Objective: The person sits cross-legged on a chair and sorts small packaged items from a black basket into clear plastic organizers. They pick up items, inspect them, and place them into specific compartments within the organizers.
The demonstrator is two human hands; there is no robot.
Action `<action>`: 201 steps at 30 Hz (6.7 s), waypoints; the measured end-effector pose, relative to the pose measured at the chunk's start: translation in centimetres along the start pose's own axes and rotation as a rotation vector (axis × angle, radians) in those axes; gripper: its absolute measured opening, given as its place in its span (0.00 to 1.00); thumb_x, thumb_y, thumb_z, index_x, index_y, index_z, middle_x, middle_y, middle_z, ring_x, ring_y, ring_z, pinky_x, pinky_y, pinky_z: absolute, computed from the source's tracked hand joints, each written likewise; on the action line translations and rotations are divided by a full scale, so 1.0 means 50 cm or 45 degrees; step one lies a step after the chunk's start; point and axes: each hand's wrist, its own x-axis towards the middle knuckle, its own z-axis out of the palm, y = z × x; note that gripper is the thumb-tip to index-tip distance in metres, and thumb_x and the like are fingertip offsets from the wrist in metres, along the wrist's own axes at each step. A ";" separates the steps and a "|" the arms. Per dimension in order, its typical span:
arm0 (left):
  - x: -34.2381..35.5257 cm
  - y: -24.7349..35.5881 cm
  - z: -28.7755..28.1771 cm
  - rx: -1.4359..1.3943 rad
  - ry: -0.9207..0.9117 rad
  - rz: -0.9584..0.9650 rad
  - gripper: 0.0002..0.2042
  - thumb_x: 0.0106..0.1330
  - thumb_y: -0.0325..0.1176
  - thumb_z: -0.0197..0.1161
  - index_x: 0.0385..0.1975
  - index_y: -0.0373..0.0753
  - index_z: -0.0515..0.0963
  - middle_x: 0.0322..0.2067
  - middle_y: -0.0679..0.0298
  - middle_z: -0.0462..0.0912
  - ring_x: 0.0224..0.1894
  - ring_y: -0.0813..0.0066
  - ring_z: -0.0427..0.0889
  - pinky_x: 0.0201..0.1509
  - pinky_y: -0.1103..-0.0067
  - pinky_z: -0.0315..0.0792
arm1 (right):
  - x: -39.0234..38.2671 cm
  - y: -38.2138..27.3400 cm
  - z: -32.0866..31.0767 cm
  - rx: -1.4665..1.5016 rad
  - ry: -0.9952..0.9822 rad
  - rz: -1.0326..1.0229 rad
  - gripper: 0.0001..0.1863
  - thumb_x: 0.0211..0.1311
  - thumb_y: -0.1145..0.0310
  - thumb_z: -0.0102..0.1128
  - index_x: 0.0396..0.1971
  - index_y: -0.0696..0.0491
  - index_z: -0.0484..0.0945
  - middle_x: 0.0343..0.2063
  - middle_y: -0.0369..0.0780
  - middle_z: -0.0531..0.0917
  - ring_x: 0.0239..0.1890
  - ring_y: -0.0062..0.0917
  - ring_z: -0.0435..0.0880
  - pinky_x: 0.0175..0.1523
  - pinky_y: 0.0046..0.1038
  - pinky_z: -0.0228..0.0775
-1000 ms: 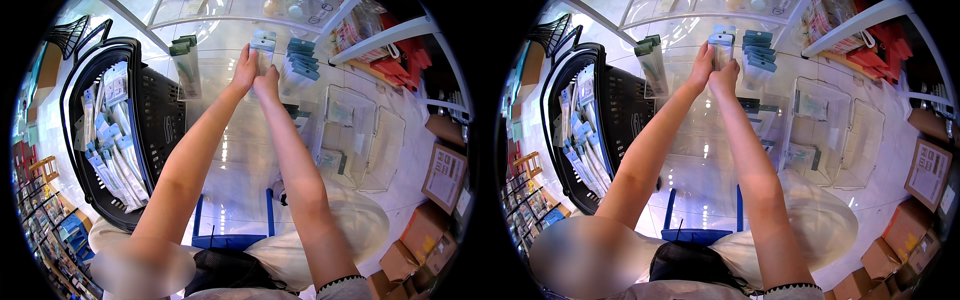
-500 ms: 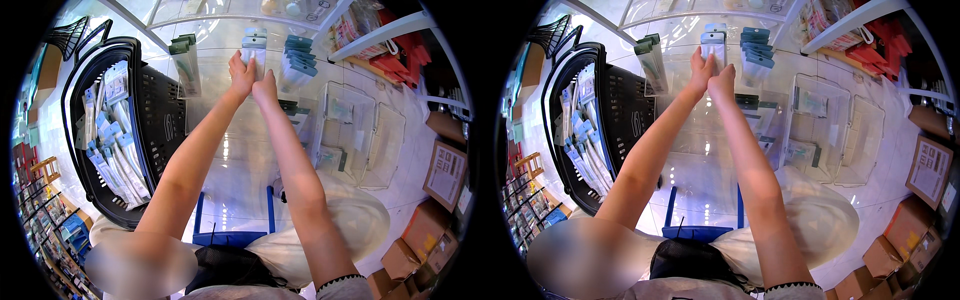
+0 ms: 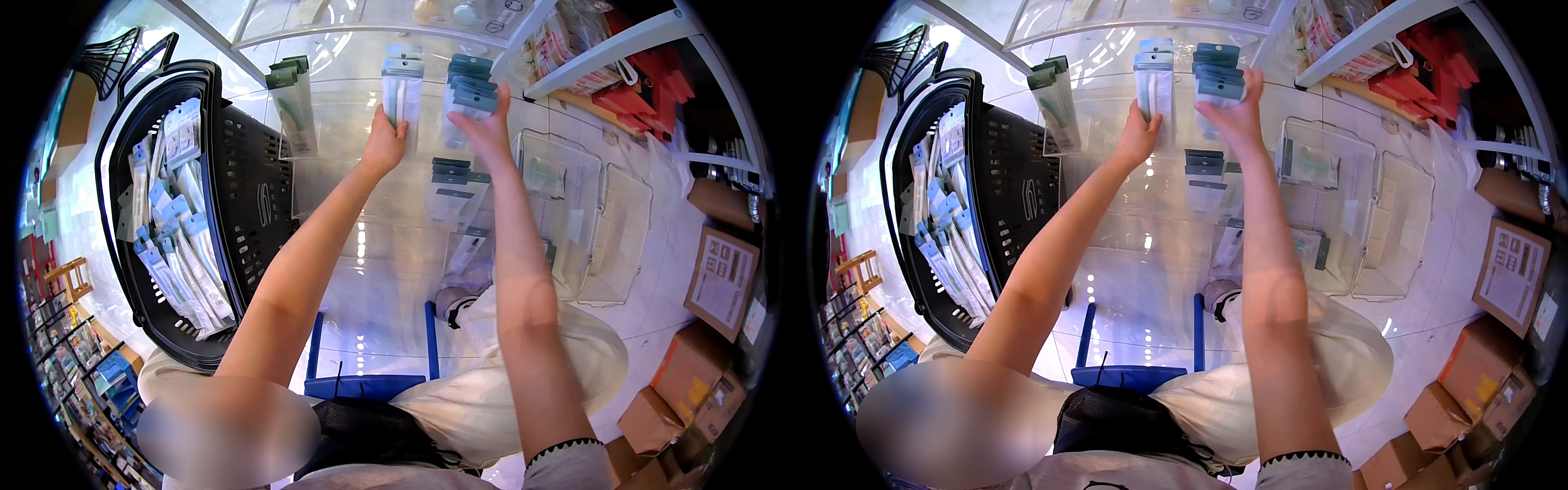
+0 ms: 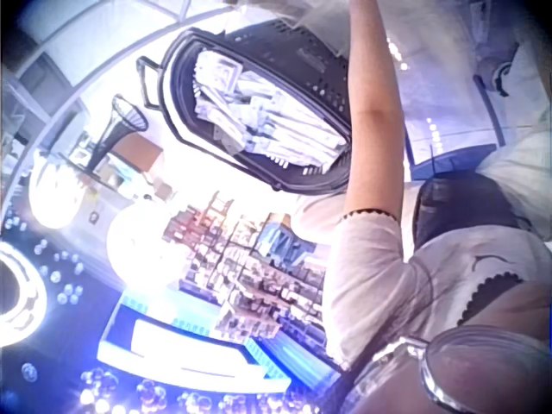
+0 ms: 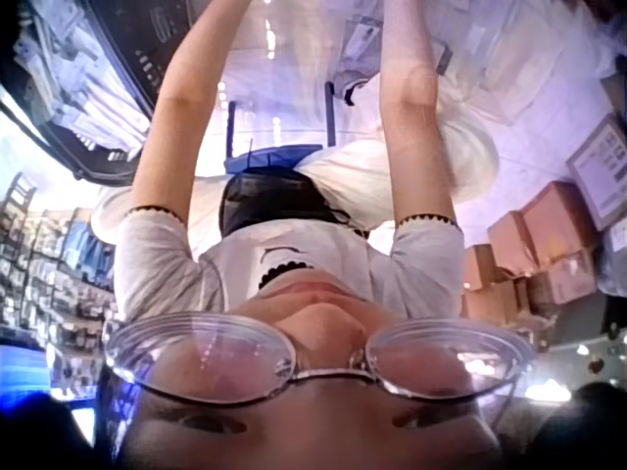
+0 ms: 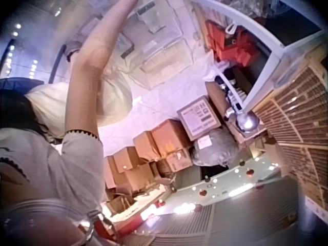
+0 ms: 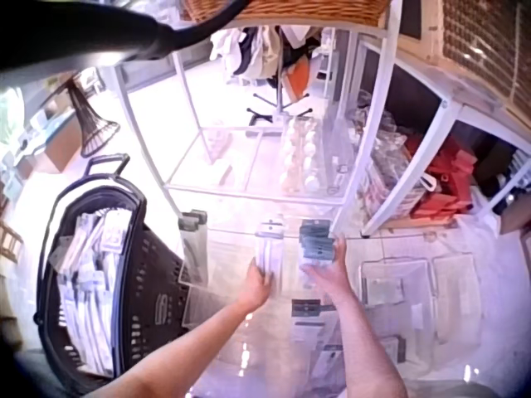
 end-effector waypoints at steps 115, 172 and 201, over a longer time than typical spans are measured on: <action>-0.476 0.020 -1.021 0.465 0.450 -0.041 0.16 0.61 0.35 0.48 0.46 0.32 0.68 0.43 0.50 0.75 0.47 0.57 0.73 0.51 0.72 0.66 | -0.530 -0.374 0.541 -1.225 -1.734 -0.976 0.17 0.32 0.62 0.66 0.25 0.50 0.73 0.22 0.33 0.76 0.30 0.25 0.75 0.45 0.28 0.65; -0.509 0.210 -0.832 -0.785 0.464 -0.250 0.18 0.52 0.33 0.64 0.41 0.31 0.71 0.34 0.61 0.77 0.34 0.76 0.76 0.41 0.79 0.69 | -0.421 -0.495 0.621 0.389 -1.292 1.132 0.23 0.64 0.58 0.41 0.52 0.60 0.62 0.45 0.44 0.74 0.42 0.31 0.78 0.45 0.35 0.72; -0.466 0.275 -0.663 -1.060 0.087 -0.248 0.18 0.55 0.38 0.59 0.41 0.33 0.70 0.30 0.62 0.76 0.31 0.73 0.77 0.35 0.77 0.73 | -0.474 -0.521 0.216 -0.404 -0.025 0.065 0.09 0.55 0.70 0.55 0.31 0.59 0.69 0.25 0.39 0.73 0.27 0.22 0.71 0.33 0.25 0.62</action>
